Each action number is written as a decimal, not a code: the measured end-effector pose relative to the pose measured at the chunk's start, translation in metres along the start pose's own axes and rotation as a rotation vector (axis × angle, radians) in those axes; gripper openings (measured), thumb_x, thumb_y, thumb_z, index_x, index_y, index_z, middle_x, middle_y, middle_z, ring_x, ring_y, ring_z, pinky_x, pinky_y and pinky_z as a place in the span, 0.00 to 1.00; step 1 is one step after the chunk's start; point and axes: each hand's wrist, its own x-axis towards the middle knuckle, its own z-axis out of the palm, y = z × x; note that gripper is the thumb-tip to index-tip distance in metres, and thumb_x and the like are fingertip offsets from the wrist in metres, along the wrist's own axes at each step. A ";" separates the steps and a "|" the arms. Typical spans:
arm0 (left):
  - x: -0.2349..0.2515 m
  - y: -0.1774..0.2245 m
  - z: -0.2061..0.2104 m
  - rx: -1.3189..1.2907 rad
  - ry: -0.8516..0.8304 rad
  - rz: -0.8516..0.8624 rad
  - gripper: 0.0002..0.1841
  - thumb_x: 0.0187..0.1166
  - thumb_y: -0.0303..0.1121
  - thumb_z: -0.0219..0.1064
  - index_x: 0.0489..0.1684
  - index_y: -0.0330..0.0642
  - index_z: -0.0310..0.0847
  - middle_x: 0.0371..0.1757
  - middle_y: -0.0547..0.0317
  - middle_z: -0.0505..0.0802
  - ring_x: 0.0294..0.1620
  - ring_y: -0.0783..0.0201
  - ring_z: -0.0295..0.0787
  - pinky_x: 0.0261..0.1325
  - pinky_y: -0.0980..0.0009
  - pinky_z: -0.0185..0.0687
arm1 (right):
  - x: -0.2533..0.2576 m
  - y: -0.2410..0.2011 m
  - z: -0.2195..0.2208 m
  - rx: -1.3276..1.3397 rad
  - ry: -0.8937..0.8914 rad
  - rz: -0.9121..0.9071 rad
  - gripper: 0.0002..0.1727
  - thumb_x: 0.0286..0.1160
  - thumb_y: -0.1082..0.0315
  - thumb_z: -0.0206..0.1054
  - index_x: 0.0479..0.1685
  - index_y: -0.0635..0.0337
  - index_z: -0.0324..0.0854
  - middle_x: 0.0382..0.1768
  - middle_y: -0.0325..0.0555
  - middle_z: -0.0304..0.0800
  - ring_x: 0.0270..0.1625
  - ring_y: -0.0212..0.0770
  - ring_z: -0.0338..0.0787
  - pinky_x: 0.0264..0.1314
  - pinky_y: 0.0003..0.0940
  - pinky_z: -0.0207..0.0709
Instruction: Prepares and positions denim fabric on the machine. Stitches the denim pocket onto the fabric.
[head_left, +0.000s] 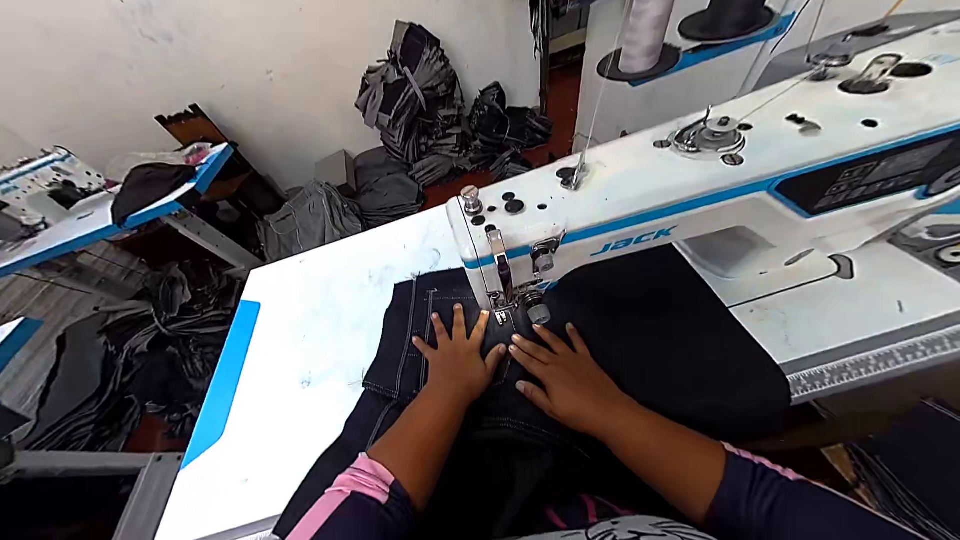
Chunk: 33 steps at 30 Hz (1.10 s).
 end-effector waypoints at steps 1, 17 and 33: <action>0.006 -0.001 -0.001 -0.001 0.008 -0.004 0.38 0.87 0.67 0.41 0.97 0.71 0.41 0.98 0.48 0.39 0.96 0.29 0.26 0.79 0.15 0.31 | 0.005 0.002 0.000 -0.019 0.016 -0.005 0.34 0.93 0.42 0.39 0.93 0.45 0.60 0.94 0.34 0.54 0.98 0.51 0.40 0.90 0.74 0.22; 0.000 -0.021 0.035 -0.055 0.292 0.318 0.40 0.86 0.63 0.52 0.93 0.47 0.58 0.95 0.46 0.60 0.96 0.39 0.43 0.86 0.24 0.34 | -0.019 0.065 0.008 -0.171 0.535 -0.169 0.38 0.79 0.35 0.56 0.82 0.47 0.76 0.86 0.50 0.71 0.91 0.66 0.61 0.80 0.89 0.39; 0.031 -0.014 0.003 -0.084 0.183 0.176 0.34 0.92 0.57 0.43 0.94 0.51 0.56 0.97 0.49 0.53 0.98 0.39 0.34 0.86 0.23 0.26 | 0.011 0.038 -0.003 -0.026 0.224 -0.228 0.39 0.85 0.34 0.43 0.83 0.49 0.76 0.86 0.38 0.72 0.93 0.57 0.59 0.87 0.79 0.37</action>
